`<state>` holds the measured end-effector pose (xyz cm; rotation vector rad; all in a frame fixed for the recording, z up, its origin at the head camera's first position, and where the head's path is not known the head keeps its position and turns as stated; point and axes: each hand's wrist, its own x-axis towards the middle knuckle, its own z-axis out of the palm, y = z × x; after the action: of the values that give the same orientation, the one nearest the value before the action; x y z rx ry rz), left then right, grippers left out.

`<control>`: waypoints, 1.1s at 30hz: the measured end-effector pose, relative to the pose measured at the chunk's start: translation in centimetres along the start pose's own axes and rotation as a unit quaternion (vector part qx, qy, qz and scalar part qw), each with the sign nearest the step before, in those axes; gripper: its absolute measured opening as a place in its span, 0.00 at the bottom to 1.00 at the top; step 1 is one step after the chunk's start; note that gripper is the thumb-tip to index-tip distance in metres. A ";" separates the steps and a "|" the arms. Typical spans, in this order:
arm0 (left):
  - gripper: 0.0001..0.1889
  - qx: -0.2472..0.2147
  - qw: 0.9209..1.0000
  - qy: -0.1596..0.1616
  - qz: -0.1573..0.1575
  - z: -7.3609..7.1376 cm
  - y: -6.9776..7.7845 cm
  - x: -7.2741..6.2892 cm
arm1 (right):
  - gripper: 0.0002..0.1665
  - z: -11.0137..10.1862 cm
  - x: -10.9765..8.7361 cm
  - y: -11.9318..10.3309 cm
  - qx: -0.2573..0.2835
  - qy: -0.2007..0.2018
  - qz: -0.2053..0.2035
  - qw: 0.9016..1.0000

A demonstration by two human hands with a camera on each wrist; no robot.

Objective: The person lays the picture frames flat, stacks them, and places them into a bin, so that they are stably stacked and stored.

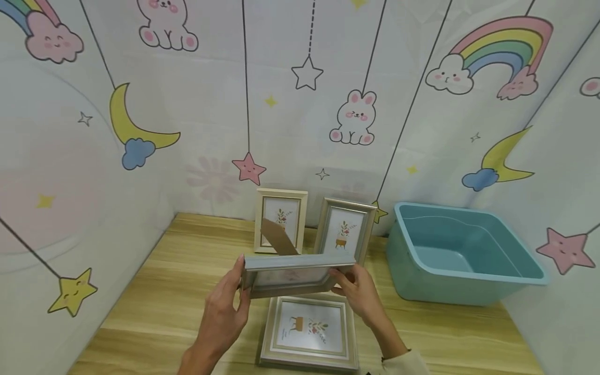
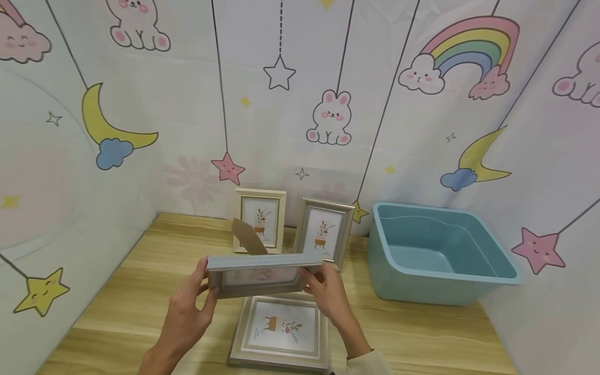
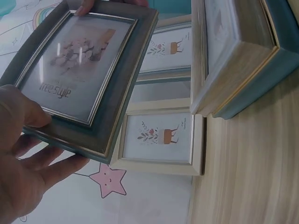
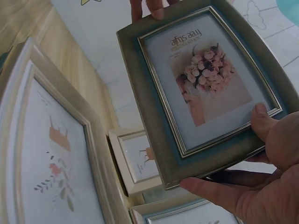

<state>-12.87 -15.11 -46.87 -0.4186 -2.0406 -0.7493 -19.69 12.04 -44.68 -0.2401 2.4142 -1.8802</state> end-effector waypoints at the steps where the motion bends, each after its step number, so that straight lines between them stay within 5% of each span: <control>1: 0.51 -0.007 1.000 -0.011 -0.006 0.1 0.1 0.0 | 0.17 0.0 -0.2 0.2 0.003 0.006 -0.003 1.000; 5: 0.57 -0.108 0.992 -0.062 -0.027 0.5 0.3 0.2 | 0.18 0.2 -1.5 0.7 0.009 0.030 -0.020 0.999; 10: 0.60 -0.264 0.958 -0.096 -0.052 0.7 0.3 1.1 | 0.16 0.5 -3.3 1.0 0.020 0.054 -0.041 0.998; 15: 0.63 -0.327 0.931 -0.145 -0.070 0.5 -0.1 2.1 | 0.08 0.9 -4.3 1.9 0.010 0.068 -0.121 0.990; 20: 0.64 -0.356 0.910 -0.202 -0.064 0.1 -0.4 2.6 | 0.11 0.8 -4.5 3.4 0.013 0.072 -0.237 0.969; 24: 0.66 -0.370 0.905 -0.208 -0.032 0.2 -0.5 2.9 | 0.15 0.5 -4.6 4.1 0.032 0.076 -0.284 0.955; 30: 0.62 -0.375 0.909 -0.183 0.004 0.2 0.1 3.1 | 0.17 0.3 -4.7 4.8 0.020 0.095 -0.325 0.941; 33: 0.59 -0.383 0.906 -0.178 0.013 0.2 0.5 3.0 | 0.15 0.3 -4.6 5.0 0.038 0.094 -0.374 0.922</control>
<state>-14.37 -14.57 -44.28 -1.0895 -1.9841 -1.5494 -15.56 13.71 -49.74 -1.1737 2.5811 -2.3493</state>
